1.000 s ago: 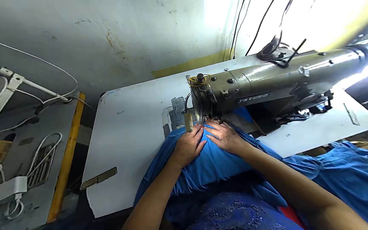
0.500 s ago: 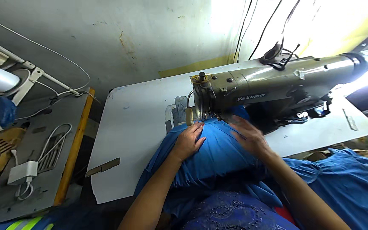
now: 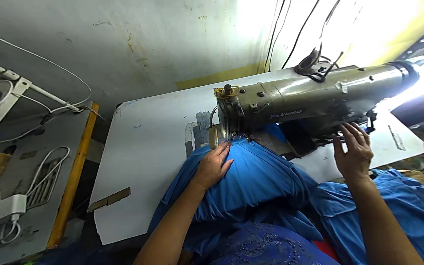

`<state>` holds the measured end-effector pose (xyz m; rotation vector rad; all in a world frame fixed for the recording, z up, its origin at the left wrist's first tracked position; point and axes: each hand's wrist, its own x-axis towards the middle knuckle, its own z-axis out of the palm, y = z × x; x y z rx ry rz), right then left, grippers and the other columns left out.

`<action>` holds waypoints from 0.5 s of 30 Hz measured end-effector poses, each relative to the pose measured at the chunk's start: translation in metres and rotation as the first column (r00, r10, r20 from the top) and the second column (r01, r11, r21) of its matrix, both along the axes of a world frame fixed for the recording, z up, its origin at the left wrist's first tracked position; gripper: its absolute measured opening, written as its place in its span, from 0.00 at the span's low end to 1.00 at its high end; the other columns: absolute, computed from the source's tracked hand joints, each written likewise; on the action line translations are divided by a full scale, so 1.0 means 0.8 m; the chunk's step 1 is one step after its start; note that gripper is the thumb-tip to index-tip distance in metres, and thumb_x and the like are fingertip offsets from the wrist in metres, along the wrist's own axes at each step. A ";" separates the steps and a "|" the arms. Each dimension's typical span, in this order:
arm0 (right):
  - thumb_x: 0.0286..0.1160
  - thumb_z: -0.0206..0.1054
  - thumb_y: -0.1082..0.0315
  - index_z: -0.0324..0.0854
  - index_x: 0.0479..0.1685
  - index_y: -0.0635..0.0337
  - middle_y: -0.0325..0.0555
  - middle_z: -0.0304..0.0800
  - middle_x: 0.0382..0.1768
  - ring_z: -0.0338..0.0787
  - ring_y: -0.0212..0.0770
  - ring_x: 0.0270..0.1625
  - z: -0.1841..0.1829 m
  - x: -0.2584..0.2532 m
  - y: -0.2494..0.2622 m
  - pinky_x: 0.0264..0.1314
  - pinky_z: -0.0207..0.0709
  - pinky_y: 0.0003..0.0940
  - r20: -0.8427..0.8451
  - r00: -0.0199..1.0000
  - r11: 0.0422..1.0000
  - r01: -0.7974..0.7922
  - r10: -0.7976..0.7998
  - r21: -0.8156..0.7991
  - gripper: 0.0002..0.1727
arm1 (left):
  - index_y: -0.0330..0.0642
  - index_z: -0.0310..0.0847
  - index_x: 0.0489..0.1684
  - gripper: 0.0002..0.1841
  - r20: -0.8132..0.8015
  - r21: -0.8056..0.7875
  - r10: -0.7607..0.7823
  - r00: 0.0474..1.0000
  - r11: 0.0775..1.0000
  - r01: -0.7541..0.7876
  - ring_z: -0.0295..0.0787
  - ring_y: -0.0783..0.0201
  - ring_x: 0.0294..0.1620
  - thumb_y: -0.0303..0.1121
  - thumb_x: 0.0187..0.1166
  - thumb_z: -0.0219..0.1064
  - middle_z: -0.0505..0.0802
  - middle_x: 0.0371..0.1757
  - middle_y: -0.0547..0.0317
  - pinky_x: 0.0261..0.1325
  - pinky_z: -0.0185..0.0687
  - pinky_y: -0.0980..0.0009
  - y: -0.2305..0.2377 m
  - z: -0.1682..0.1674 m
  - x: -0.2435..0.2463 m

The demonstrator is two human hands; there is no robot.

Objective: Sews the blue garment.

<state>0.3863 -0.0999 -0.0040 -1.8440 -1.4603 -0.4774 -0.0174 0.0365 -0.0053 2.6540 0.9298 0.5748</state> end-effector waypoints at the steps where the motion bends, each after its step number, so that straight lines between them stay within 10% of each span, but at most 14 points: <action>1: 0.86 0.59 0.64 0.83 0.67 0.75 0.69 0.83 0.71 0.77 0.72 0.79 0.001 0.000 0.000 0.83 0.66 0.62 0.004 1.000 1.000 0.002 -0.002 0.001 0.22 | 0.32 0.81 0.73 0.26 -0.003 -0.003 0.001 1.000 1.000 -0.001 0.77 0.50 0.83 0.42 0.88 0.55 0.84 0.78 0.45 0.85 0.69 0.56 0.001 0.001 0.000; 15: 0.87 0.57 0.60 0.85 0.66 0.70 0.65 0.85 0.71 0.81 0.68 0.77 -0.031 -0.008 -0.016 0.79 0.71 0.63 0.000 1.000 0.986 0.005 -0.005 -0.166 0.24 | 0.34 0.84 0.70 0.23 -0.010 0.001 0.031 0.999 1.000 -0.031 0.81 0.52 0.79 0.41 0.87 0.57 0.87 0.76 0.48 0.80 0.74 0.56 0.002 0.002 0.004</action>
